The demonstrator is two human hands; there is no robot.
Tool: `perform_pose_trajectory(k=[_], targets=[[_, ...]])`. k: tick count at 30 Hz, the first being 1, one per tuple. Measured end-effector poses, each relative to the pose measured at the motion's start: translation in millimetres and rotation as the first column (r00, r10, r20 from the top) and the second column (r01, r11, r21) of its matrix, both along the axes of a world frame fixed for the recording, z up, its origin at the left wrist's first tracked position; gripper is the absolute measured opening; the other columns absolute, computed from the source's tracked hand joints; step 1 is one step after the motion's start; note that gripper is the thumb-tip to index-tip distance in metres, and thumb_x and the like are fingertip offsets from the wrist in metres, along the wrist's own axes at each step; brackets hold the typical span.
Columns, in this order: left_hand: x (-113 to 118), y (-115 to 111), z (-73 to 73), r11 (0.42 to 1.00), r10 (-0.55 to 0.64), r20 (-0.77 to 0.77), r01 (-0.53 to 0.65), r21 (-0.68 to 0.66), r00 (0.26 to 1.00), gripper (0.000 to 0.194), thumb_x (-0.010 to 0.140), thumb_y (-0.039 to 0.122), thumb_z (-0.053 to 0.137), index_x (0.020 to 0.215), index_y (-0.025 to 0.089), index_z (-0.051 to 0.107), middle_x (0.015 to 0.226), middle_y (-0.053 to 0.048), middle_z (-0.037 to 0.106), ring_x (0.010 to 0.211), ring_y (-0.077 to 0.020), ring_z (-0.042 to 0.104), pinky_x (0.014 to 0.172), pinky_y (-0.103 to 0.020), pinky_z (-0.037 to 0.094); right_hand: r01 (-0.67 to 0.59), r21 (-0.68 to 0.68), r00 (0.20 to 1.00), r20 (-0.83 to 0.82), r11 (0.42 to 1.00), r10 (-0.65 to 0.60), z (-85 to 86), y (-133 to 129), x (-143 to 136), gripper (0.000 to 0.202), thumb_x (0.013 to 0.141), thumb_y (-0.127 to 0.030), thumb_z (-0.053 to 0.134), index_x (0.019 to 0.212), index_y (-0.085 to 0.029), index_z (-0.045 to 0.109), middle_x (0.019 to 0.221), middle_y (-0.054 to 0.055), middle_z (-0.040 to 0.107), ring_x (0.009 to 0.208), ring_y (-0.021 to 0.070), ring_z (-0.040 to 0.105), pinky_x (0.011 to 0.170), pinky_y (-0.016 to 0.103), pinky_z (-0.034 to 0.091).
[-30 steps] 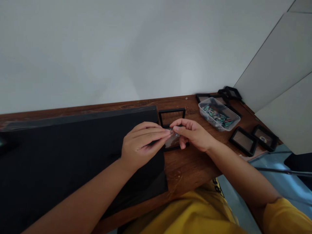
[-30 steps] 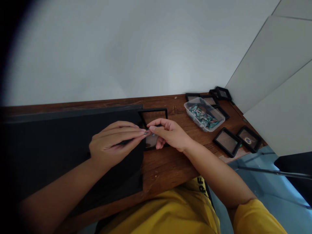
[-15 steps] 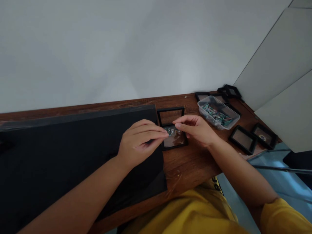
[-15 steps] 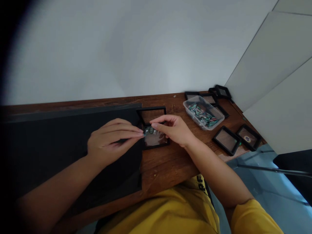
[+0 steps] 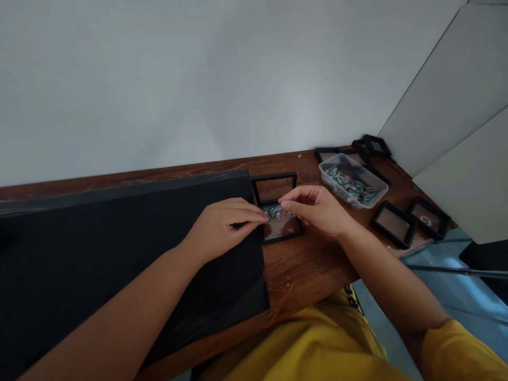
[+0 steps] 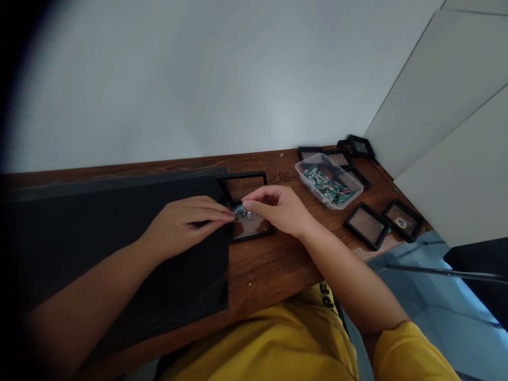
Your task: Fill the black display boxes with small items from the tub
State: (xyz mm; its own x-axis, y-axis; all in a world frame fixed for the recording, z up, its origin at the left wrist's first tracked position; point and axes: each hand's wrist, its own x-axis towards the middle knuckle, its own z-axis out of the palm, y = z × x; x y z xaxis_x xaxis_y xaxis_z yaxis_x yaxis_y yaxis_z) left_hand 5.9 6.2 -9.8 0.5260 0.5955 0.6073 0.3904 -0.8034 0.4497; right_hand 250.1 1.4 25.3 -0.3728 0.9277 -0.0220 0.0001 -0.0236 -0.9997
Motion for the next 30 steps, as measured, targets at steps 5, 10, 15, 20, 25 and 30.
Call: perform_pose_trajectory(k=[5,10,15,20,25,30], targets=[[1.6,-2.4,0.7,0.998,-0.054,-0.071,0.056,0.024,0.996,0.027,0.104,0.025,0.059,0.093,0.026,0.084,0.092,-0.001,0.085,0.081,-0.0164,0.079,0.076,-0.027,0.063,-0.016,0.022,0.994,0.104,1.000,0.014,-6.1,0.7,-0.4,0.029,0.077,-0.042,0.085,0.086,-0.016,0.078,0.078,0.002,0.074,0.065,0.0113,0.059,0.061,0.025,0.046],[3.6,-5.8,5.4,0.996,-0.062,-0.061,0.066,0.059,0.996,0.020,0.102,0.021,0.062,0.094,0.024,0.081,0.093,0.000,0.085,0.081,-0.0152,0.079,0.077,-0.027,0.062,-0.056,0.049,0.979,0.198,0.997,0.045,-8.1,0.0,-1.2,0.018,0.084,-0.032,0.078,0.087,-0.015,0.079,0.075,0.002,0.072,0.060,0.0099,0.057,0.058,0.024,0.043],[7.1,-7.8,10.4,0.990,-0.019,-0.028,0.023,0.142,0.999,0.017,0.099,0.017,0.064,0.092,0.022,0.078,0.091,-0.001,0.084,0.078,-0.0151,0.076,0.076,-0.029,0.060,-0.052,0.061,0.973,0.227,0.997,0.036,-5.1,0.1,-1.2,0.014,0.085,-0.027,0.075,0.087,-0.014,0.079,0.076,0.002,0.074,0.060,0.0095,0.057,0.058,0.023,0.043],[12.1,-10.0,11.1,0.985,-0.005,-0.038,0.012,0.170,0.999,0.017,0.097,0.014,0.065,0.092,0.022,0.078,0.088,-0.001,0.081,0.078,-0.0164,0.070,0.077,-0.032,0.058,-0.036,0.058,0.977,0.213,0.998,0.023,-5.4,1.5,1.0,0.017,0.084,-0.031,0.078,0.088,-0.015,0.080,0.079,0.003,0.076,0.064,0.0113,0.061,0.062,0.024,0.048],[14.6,-16.1,10.0,0.985,0.000,-0.163,0.028,0.173,0.987,0.023,0.099,0.017,0.061,0.088,0.024,0.079,0.090,-0.001,0.081,0.083,-0.0190,0.069,0.077,-0.034,0.053,-0.042,0.041,0.987,0.155,0.998,0.035,-6.8,2.7,3.1,0.019,0.083,-0.035,0.080,0.089,-0.016,0.079,0.084,0.003,0.078,0.072,0.0131,0.066,0.069,0.027,0.054],[13.2,-20.3,10.7,0.980,0.027,-0.243,0.022,0.197,0.970,0.026,0.097,0.015,0.059,0.090,0.027,0.081,0.095,0.001,0.082,0.092,-0.0206,0.070,0.079,-0.035,0.050,-0.034,0.029,0.992,0.119,0.999,0.030,-7.8,3.4,3.0,0.017,0.081,-0.030,0.081,0.090,-0.016,0.077,0.082,0.002,0.076,0.070,0.0114,0.064,0.066,0.025,0.052]])
